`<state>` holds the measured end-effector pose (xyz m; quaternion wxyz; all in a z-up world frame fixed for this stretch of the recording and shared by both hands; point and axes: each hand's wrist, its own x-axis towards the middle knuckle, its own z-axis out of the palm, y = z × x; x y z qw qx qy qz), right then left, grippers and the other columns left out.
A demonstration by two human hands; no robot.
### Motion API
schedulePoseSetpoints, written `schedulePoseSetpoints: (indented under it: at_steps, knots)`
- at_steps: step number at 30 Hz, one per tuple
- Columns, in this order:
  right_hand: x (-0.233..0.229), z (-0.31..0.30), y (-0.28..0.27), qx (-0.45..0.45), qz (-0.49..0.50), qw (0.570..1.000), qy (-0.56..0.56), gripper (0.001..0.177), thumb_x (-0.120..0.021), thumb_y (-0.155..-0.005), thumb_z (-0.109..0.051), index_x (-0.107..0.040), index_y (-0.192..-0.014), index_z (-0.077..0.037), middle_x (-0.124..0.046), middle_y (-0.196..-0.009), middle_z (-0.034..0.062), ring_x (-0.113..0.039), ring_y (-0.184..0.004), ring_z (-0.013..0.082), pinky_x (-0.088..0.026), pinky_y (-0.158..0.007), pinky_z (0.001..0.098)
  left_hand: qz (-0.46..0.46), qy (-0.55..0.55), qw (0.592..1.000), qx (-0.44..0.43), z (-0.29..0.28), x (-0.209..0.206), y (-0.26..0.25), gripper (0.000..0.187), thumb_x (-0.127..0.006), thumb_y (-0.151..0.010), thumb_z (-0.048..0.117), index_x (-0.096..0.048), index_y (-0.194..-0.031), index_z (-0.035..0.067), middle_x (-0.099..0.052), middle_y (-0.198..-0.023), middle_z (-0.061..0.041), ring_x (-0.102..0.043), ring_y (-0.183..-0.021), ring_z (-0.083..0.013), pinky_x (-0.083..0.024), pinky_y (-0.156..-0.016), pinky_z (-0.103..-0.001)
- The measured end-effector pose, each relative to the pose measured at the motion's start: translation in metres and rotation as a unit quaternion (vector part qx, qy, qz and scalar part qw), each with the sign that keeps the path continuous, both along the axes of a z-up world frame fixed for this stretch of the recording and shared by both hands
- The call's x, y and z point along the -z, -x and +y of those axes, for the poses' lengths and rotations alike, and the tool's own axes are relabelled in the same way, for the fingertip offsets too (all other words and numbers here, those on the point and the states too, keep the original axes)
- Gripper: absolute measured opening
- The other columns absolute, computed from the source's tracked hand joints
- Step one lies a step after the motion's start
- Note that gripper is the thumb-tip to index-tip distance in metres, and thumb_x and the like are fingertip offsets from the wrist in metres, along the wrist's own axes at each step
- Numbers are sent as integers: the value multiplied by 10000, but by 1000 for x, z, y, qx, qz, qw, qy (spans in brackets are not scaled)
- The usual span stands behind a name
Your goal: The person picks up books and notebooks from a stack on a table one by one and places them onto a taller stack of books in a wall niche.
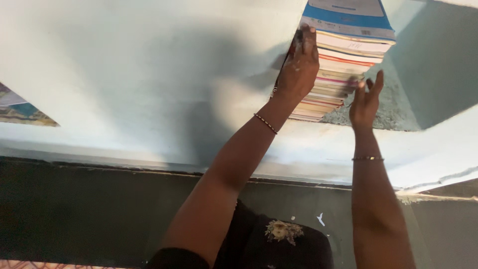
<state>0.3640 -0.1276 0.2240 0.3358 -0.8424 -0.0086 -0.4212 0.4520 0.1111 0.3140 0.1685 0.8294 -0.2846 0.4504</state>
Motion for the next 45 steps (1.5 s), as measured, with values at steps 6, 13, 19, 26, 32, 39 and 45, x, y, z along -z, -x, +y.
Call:
schedulePoseSetpoints:
  at_steps: [6, 13, 19, 26, 32, 39, 45]
  knots:
    - [10, 37, 58, 26, 101, 978, -181, 834, -544, -1072, -554, -220, -1656, -56, -506, -1472, 236, -603, -1049, 234, -533, -723, 317, 27, 5, 999, 35, -3, 5, -6, 693, -611, -875, -6, -334, -1487, -179, -215, -1594, -378, -374, -1480, -468, -514, -1118, -376]
    - [1, 38, 87, 32, 100, 976, -191, 696, -580, -1087, -420, -320, -1612, -44, -577, -1340, 147, -605, -1016, 163, -551, -725, 286, 108, 12, 992, 72, 1, -1, 2, 760, -588, -831, -45, -270, -1511, -167, -124, -1623, -352, -297, -1512, -470, -508, -1100, -353]
    - [-4, 42, 107, 28, 93, 971, -218, 635, -599, -1082, -335, -354, -1588, -39, -608, -1323, 139, -616, -994, 156, -548, -721, 283, 240, 78, 957, 143, 12, -4, 22, 863, -644, -765, 18, -289, -1544, -87, -63, -1665, -311, -251, -1537, -467, -565, -1000, -400]
    - [11, 36, 153, 48, 115, 966, -228, 634, -648, -1038, -266, -370, -1570, -65, -584, -1405, 186, -655, -998, 168, -573, -726, 298, 288, 89, 924, 235, -3, 33, 73, 935, -805, -719, 226, -354, -1517, 43, -108, -1617, -358, -236, -1480, -541, -501, -1044, -512]
    - [39, 20, 227, 115, 157, 968, -157, 623, -711, -970, -198, -443, -1512, -43, -650, -1336, 198, -654, -912, 217, -557, -716, 338, 362, 36, 876, 316, -32, 90, 133, 958, -842, -724, 354, -370, -1513, 87, -144, -1605, -365, -253, -1464, -551, -395, -1136, -548]
    - [82, -3, 322, 201, 251, 938, -127, 650, -740, -928, -196, -471, -1497, -36, -657, -1335, 209, -694, -1005, 279, -567, -792, 383, 423, -20, 819, 386, -57, 143, 212, 931, -804, -735, 380, -387, -1526, 119, -160, -1624, -365, -309, -1444, -545, -418, -1121, -551]
    - [132, -19, 397, 262, 279, 913, -139, 652, -758, -890, -203, -509, -1474, -56, -667, -1337, 196, -706, -982, 291, -567, -809, 410, 488, -97, 760, 418, -62, 160, 266, 937, -790, -738, 370, -379, -1535, 98, -142, -1634, -349, -282, -1467, -527, -427, -1112, -547]
